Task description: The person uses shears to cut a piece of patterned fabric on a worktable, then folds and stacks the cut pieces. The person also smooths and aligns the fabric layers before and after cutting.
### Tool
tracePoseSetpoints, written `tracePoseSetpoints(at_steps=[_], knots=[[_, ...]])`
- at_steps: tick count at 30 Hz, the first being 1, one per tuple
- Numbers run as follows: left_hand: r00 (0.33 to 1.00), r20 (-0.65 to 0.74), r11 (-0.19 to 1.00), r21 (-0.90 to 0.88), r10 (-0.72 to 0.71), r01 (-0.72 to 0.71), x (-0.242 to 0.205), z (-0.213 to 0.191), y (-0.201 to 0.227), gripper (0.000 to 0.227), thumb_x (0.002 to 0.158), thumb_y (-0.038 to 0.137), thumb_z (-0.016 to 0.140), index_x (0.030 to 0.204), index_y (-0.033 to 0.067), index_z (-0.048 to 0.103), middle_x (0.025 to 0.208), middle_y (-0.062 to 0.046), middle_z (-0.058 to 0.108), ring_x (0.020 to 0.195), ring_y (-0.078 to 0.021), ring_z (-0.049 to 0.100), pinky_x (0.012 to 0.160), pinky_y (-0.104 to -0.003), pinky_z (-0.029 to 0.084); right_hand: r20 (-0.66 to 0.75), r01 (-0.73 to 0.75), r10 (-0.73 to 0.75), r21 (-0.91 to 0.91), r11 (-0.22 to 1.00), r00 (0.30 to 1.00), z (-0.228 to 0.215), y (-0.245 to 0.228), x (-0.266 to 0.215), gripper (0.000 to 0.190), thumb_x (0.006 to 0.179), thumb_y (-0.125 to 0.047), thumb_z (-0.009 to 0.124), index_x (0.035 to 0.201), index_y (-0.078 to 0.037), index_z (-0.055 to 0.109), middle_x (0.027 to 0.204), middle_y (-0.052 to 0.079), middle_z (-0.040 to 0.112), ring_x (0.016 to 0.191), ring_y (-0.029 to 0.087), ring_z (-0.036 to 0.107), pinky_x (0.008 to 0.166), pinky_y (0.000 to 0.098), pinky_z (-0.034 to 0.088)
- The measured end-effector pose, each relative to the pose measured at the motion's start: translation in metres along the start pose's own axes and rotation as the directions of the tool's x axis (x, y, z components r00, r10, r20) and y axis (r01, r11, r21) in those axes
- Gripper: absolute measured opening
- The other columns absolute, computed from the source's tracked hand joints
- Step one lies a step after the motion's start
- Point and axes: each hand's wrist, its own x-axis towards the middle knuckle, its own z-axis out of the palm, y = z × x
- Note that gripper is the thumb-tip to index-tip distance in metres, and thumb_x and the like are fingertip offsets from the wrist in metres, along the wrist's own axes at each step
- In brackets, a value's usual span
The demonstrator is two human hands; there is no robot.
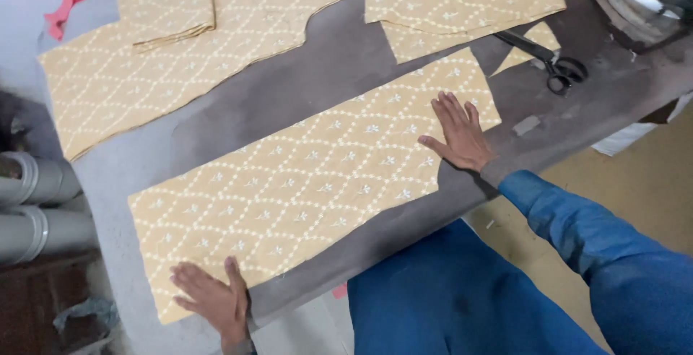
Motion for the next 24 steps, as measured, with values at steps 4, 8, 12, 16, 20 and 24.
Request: tracePoseSetpoints(at_steps=[4,8,12,16,20,24], knots=[[0.994,-0.101,0.997,-0.062,-0.049,0.043,0.008,-0.015,0.051,0.106,0.096,0.074,0.032,0.162,-0.0074,0.015,0.170,-0.031,0.007,0.158,-0.0447,0.001,0.120,-0.069,-0.003,-0.056,-0.044,0.048,0.059,0.997,0.997,-0.024,0.034,0.007,0.083,0.101,-0.062,0.036,0.161,-0.006,0.022,0.169,0.016,0.018,0.157,0.034,0.012,0.126,0.0627,0.009],[0.982,-0.106,0.985,-0.063,0.154,-0.161,0.043,-0.002,0.093,0.088,0.101,0.061,0.037,0.152,-0.0103,0.037,0.165,-0.032,0.029,0.156,-0.0447,0.018,0.119,-0.068,0.010,-0.115,0.004,-0.005,-0.009,1.000,0.993,-0.039,0.085,0.044,0.069,0.109,-0.050,0.032,0.156,0.001,0.036,0.159,0.023,0.040,0.149,0.039,0.034,0.119,0.0569,0.022],[0.952,-0.010,0.938,0.175,0.305,-0.298,0.137,0.034,0.053,0.055,0.101,0.018,0.044,0.151,-0.0067,0.046,0.160,-0.027,0.045,0.152,-0.0422,0.033,0.117,-0.063,0.024,0.050,0.129,-0.128,-0.026,0.991,0.991,-0.060,0.107,0.106,0.052,0.109,-0.032,0.038,0.151,-0.001,0.045,0.155,0.023,0.047,0.144,0.040,0.040,0.117,0.0553,0.022],[0.934,0.270,0.876,0.360,0.232,-0.322,0.209,0.039,0.031,0.082,0.082,0.000,0.060,0.160,0.0093,0.034,0.162,-0.014,0.042,0.156,-0.0348,0.026,0.118,-0.062,0.025,0.269,0.243,-0.195,-0.159,0.957,0.943,-0.063,0.126,0.156,0.051,0.104,-0.038,0.040,0.145,-0.009,0.053,0.135,0.015,0.059,0.122,0.035,0.053,0.106,0.0510,0.031],[0.888,0.449,0.797,0.499,0.099,-0.341,0.240,0.022,0.025,0.075,0.083,0.020,0.070,0.154,0.0217,0.045,0.149,-0.013,0.054,0.141,-0.0371,0.045,0.116,-0.062,0.031,0.356,0.240,-0.147,-0.234,0.942,0.923,-0.055,0.140,0.186,0.032,0.099,-0.049,0.051,0.099,-0.023,0.071,0.100,0.004,0.062,0.099,0.026,0.055,0.087,0.0426,0.038],[0.874,0.461,0.762,0.507,0.154,-0.402,0.300,0.026,0.000,0.078,0.078,0.024,0.073,0.151,0.0143,0.045,0.151,-0.017,0.048,0.141,-0.0408,0.041,0.115,-0.060,0.033,0.450,0.192,-0.070,-0.231,0.954,0.890,-0.065,0.134,0.204,0.027,0.092,-0.048,0.060,0.099,-0.023,0.066,0.106,0.002,0.059,0.096,0.025,0.055,0.082,0.0420,0.042]])
